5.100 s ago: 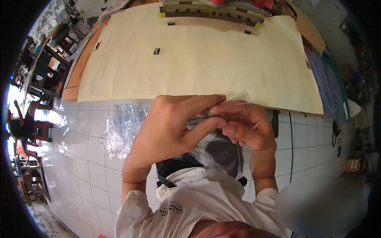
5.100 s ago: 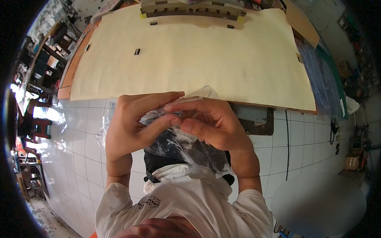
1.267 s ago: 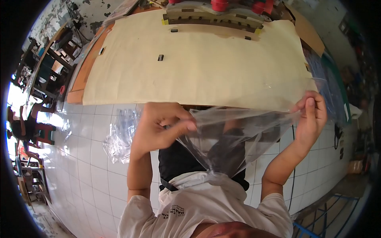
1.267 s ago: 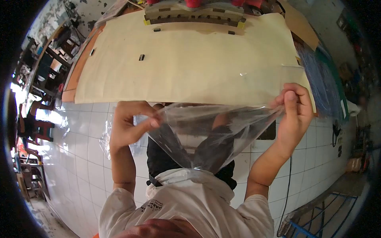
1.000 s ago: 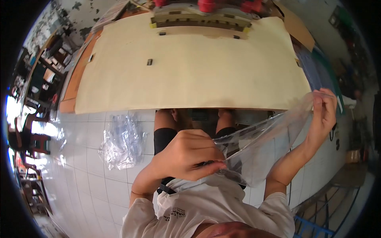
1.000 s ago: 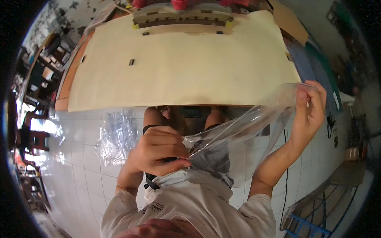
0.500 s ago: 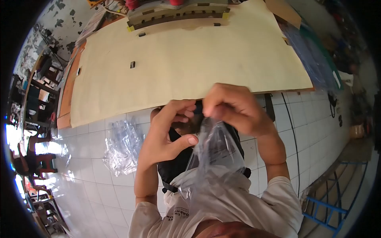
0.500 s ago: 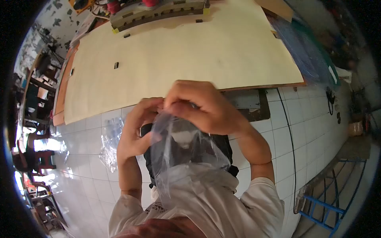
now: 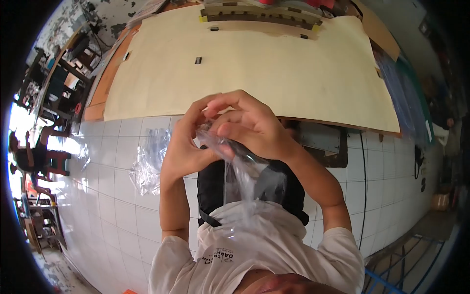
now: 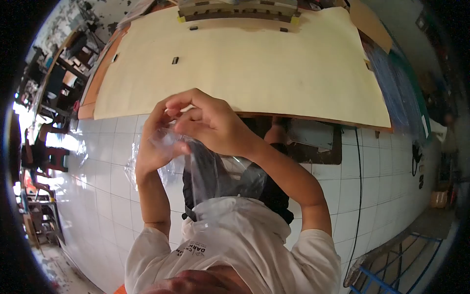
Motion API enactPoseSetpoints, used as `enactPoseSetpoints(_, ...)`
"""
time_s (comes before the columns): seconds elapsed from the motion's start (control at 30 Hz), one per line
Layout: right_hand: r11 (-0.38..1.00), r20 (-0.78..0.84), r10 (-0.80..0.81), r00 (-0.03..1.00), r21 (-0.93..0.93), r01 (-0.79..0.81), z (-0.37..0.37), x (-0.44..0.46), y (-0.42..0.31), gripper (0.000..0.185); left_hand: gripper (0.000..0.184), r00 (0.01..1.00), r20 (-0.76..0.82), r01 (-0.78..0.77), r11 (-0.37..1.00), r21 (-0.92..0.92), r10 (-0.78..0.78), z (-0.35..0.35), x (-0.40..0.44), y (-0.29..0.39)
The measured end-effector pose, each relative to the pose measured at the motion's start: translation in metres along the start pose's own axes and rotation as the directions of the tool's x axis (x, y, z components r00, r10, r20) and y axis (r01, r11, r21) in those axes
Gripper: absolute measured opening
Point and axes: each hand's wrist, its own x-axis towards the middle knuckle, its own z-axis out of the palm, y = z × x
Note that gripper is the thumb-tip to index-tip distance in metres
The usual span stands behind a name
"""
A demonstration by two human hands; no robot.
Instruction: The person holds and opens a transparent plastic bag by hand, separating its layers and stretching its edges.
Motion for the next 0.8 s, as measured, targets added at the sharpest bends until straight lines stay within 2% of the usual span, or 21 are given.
enactPoseSetpoints(0.07, 0.997, -0.044, 0.009, 0.999, -0.071, -0.012, 0.003, -0.008, -0.002, 0.031, 0.062, 0.960, -0.101, 0.277, 0.935, 0.221, -0.260, -0.006, -0.005, 0.008)
enactPoseSetpoints(0.1, 0.986, -0.073, -0.068, 0.995, -0.160, 0.055, 0.001, -0.013, -0.002, 0.033, 0.030, 0.968, -0.198, 0.208, 0.939, 0.272, -0.157, 0.000, -0.006, 0.016)
enactPoseSetpoints(0.13, 0.986, -0.065, -0.066, 0.996, -0.156, 0.055, -0.002, -0.020, -0.007, 0.033, 0.030, 0.966, -0.207, 0.211, 0.938, 0.274, -0.157, 0.002, -0.006, 0.022)
enactPoseSetpoints(0.2, 0.975, -0.123, -0.044, 0.991, -0.223, 0.015, -0.012, -0.037, -0.023, 0.041, 0.020, 0.861, -0.489, 0.323, 0.892, 0.315, -0.140, 0.004, -0.006, 0.032)
enactPoseSetpoints(0.27, 0.968, -0.154, -0.005, 0.988, -0.249, -0.034, -0.023, -0.056, -0.040, 0.052, 0.019, 0.816, -0.572, 0.305, 0.901, 0.308, -0.081, 0.004, -0.003, 0.044)
enactPoseSetpoints(0.33, 0.965, -0.159, 0.025, 0.987, -0.255, -0.066, -0.021, -0.069, -0.055, 0.059, 0.020, 0.785, -0.596, 0.262, 0.782, 0.566, 0.168, -0.003, -0.001, 0.047)
enactPoseSetpoints(0.37, 0.830, -0.197, -0.022, 0.980, -0.550, -0.093, -0.017, -0.075, -0.062, 0.062, 0.023, 0.760, -0.611, 0.257, 0.759, 0.598, 0.224, -0.002, 0.001, 0.049)
enactPoseSetpoints(0.4, 0.635, -0.175, -0.080, 0.981, -0.768, -0.085, -0.015, -0.080, -0.061, 0.062, 0.023, 0.756, -0.613, 0.255, 0.759, 0.599, 0.230, -0.003, 0.003, 0.051)
enactPoseSetpoints(0.43, 0.385, -0.152, -0.137, 0.979, -0.919, -0.088, -0.014, -0.085, -0.061, 0.061, 0.024, 0.746, -0.623, 0.265, 0.753, 0.602, 0.236, -0.005, 0.004, 0.053)
enactPoseSetpoints(0.47, 0.383, -0.146, -0.141, 0.979, -0.920, -0.082, -0.011, -0.088, -0.055, 0.061, 0.025, 0.736, -0.634, 0.275, 0.749, 0.603, 0.240, -0.006, 0.005, 0.055)
enactPoseSetpoints(0.53, 0.150, -0.198, -0.243, 0.950, -0.975, -0.165, 0.003, -0.095, -0.041, 0.057, 0.026, 0.725, -0.643, 0.280, 0.747, 0.603, 0.247, -0.010, 0.009, 0.057)
enactPoseSetpoints(0.6, 0.195, -0.239, -0.343, 0.909, -0.964, -0.180, 0.021, -0.099, -0.015, 0.053, 0.027, 0.711, -0.653, 0.283, 0.744, 0.605, 0.260, -0.013, 0.011, 0.060)
enactPoseSetpoints(0.67, 0.096, -0.218, -0.461, 0.860, -0.976, -0.196, 0.026, -0.103, 0.015, 0.047, 0.026, 0.719, -0.657, 0.254, 0.794, 0.552, 0.227, -0.012, 0.012, 0.064)
enactPoseSetpoints(0.7, 0.105, -0.216, -0.462, 0.860, -0.976, -0.189, 0.018, -0.103, 0.027, 0.047, 0.026, 0.716, -0.659, 0.260, 0.788, 0.558, 0.230, -0.012, 0.011, 0.066)
enactPoseSetpoints(0.77, -0.027, -0.126, -0.642, 0.756, -0.982, -0.187, -0.003, -0.102, 0.040, 0.034, 0.025, 0.746, -0.659, 0.265, 0.866, 0.425, 0.095, -0.014, 0.011, 0.068)
enactPoseSetpoints(0.8, -0.021, -0.124, -0.643, 0.755, -0.983, -0.180, -0.010, -0.102, 0.040, 0.034, 0.025, 0.742, -0.663, 0.269, 0.862, 0.429, 0.099, -0.017, 0.010, 0.066)
